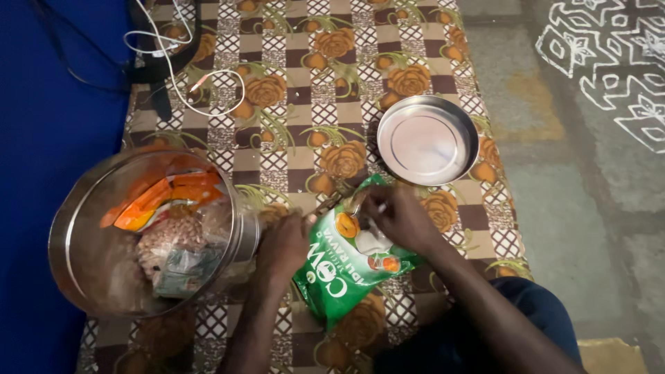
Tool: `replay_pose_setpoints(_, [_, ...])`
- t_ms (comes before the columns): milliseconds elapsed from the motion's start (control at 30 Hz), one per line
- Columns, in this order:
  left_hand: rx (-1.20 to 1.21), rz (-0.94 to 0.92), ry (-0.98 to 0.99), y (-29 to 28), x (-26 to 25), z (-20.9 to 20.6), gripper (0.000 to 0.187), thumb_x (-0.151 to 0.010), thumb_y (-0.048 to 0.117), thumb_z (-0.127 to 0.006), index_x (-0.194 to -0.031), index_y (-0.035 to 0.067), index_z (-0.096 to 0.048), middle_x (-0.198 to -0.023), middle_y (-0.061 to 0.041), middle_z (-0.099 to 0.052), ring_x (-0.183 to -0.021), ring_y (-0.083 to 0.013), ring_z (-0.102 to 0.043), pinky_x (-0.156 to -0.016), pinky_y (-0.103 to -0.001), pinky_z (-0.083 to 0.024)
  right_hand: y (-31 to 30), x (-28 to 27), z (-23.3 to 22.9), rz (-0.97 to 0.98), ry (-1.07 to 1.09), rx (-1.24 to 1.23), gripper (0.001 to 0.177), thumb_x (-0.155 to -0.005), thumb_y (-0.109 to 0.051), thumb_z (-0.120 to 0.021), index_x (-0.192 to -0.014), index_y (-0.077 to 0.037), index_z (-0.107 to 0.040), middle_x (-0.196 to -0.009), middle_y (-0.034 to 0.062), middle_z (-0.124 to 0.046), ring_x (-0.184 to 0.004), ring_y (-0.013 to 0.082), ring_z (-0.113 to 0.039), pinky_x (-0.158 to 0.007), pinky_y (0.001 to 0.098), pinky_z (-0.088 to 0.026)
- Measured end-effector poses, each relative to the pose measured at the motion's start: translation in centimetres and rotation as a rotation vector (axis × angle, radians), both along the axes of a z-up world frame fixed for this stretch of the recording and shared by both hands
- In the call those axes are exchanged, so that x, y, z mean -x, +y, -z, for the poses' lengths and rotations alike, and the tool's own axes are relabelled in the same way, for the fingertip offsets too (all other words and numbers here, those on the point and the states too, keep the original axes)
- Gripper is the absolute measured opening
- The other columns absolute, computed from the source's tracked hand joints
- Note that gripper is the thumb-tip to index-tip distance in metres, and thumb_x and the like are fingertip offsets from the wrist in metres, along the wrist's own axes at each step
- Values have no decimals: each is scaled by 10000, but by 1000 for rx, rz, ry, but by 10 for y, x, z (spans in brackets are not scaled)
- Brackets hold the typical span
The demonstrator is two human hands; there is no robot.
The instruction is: The person sits on a patterned mat and unpacks several food items from a large metal container. They place a green packet, an orange packet, and a small blue sachet onto the mat, then open a clear plastic bag of chickpeas and pour them into a metal plate.
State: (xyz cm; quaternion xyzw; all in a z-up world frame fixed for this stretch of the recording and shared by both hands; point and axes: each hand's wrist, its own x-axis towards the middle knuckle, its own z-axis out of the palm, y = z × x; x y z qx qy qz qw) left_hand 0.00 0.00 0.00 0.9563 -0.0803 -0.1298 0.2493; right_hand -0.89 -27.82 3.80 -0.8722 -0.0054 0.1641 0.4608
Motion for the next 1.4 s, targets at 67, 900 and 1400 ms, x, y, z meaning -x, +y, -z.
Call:
replay_pose_setpoints(67, [-105,66,52,-10,4,-17,487,-1074,441,-439,-1249,13,-592,-1191,-236,-702,-1124,-424,-657,-1003,-531,-484,-1,-4,-19,73,-353,223,248,-951,-196,-712,-1161,-64,-706,-1132,160,-754,-1054,303,-696,-905,404,-568])
replay_pose_setpoints(900, [92,-130,181,-1,0,-13,593,-868,539,-782,-1010,-30,-693,-943,-213,-720,-929,-364,-717,-821,-442,-560,28,17,-63,-36,-409,-60,291,-870,-68,-705,-1157,-33,-676,-1048,129,-731,-940,224,-717,-807,362,-576])
replay_pose_setpoints(1400, [1035,-208,65,-57,19,-80,226,-907,201,-762,-1009,19,-676,-856,-24,-685,-789,-112,-624,-700,-317,-521,3,-7,-96,-311,-113,-39,645,-805,-406,-799,-1314,-39,-650,-1125,167,-770,-1036,287,-748,-890,409,-566])
